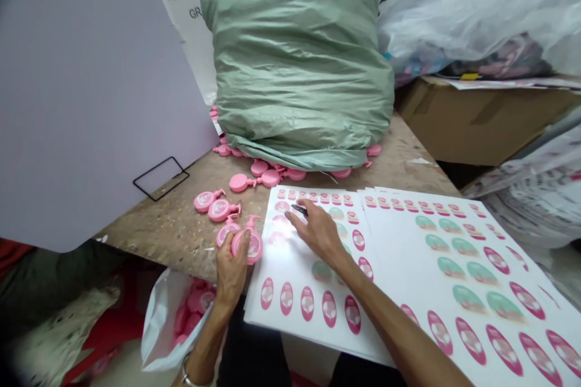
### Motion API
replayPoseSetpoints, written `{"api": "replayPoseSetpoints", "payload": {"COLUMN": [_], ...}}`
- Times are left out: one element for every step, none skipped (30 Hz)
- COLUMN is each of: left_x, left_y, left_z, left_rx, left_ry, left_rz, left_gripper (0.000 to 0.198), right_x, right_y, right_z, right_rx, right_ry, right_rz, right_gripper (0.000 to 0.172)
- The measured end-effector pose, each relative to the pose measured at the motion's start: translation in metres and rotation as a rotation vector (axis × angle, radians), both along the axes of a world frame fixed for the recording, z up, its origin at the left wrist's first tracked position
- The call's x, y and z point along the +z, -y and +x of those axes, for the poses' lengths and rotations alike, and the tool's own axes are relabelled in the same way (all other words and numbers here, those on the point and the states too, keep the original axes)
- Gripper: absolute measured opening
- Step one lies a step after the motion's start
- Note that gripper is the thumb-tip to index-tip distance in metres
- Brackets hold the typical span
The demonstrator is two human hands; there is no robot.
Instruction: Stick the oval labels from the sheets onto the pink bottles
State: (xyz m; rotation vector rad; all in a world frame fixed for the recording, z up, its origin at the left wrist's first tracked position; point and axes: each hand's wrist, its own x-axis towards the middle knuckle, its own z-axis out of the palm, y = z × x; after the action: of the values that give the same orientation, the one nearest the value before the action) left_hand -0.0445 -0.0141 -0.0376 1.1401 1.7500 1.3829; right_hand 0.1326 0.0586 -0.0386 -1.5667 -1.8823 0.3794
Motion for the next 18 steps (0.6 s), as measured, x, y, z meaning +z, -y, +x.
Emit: {"api": "replayPoseSetpoints", "payload": {"left_x": [-0.004, -0.007, -0.011, -0.014, -0.018, -0.020, -0.023, -0.024, -0.025, -0.025, -0.024, -0.022, -0.019, -0.015, -0.011, -0.006, 0.000, 0.006], "left_y": [-0.004, -0.007, -0.011, -0.014, -0.017, -0.019, -0.021, -0.022, -0.022, -0.022, -0.021, -0.021, -0.020, -0.020, -0.020, -0.021, -0.022, -0.025], "left_z": [-0.010, -0.019, -0.027, -0.033, -0.037, -0.040, -0.042, -0.044, -0.046, -0.048, -0.049, -0.051, -0.053, -0.054, -0.054, -0.053, -0.050, -0.046], "left_rx": [0.026, 0.034, 0.030, 0.022, 0.019, 0.026, 0.044, 0.068, 0.092, 0.109, 0.117, 0.115, 0.105, 0.090, 0.071, 0.048, 0.027, 0.005], "left_ry": [-0.118, -0.222, -0.308, -0.376, -0.436, -0.496, -0.559, -0.622, -0.681, -0.725, -0.743, -0.733, -0.699, -0.644, -0.571, -0.485, -0.387, -0.275], "left_rz": [-0.012, -0.024, -0.030, -0.026, -0.008, 0.017, 0.044, 0.066, 0.088, 0.113, 0.143, 0.177, 0.214, 0.251, 0.282, 0.300, 0.303, 0.287], "left_gripper": [0.024, 0.024, 0.025, 0.025, 0.026, 0.027, 0.029, 0.032, 0.035, 0.038, 0.039, 0.038, 0.036, 0.033, 0.030, 0.027, 0.024, 0.022], "right_x": [0.001, 0.003, 0.006, 0.009, 0.012, 0.014, 0.015, 0.016, 0.016, 0.016, 0.016, 0.017, 0.020, 0.023, 0.027, 0.033, 0.038, 0.044], "right_y": [-0.018, -0.037, -0.056, -0.072, -0.087, -0.100, -0.110, -0.119, -0.125, -0.131, -0.135, -0.139, -0.141, -0.143, -0.143, -0.140, -0.135, -0.127], "right_z": [-0.004, -0.011, -0.021, -0.032, -0.045, -0.058, -0.071, -0.081, -0.090, -0.096, -0.099, -0.099, -0.096, -0.091, -0.084, -0.075, -0.065, -0.055], "right_rx": [0.062, 0.123, 0.176, 0.223, 0.264, 0.296, 0.321, 0.340, 0.353, 0.363, 0.371, 0.378, 0.383, 0.384, 0.381, 0.373, 0.369, 0.378], "right_ry": [0.055, 0.109, 0.157, 0.188, 0.206, 0.211, 0.217, 0.218, 0.213, 0.202, 0.186, 0.165, 0.138, 0.106, 0.073, 0.050, 0.007, -0.074], "right_rz": [0.016, 0.040, 0.060, 0.065, 0.060, 0.051, 0.044, 0.035, 0.025, 0.016, 0.007, 0.002, 0.000, 0.002, 0.005, 0.011, 0.005, -0.030], "right_gripper": [0.036, 0.032, 0.031, 0.029, 0.024, 0.019, 0.017, 0.019, 0.023, 0.027, 0.031, 0.031, 0.029, 0.025, 0.024, 0.024, 0.027, 0.032]}}
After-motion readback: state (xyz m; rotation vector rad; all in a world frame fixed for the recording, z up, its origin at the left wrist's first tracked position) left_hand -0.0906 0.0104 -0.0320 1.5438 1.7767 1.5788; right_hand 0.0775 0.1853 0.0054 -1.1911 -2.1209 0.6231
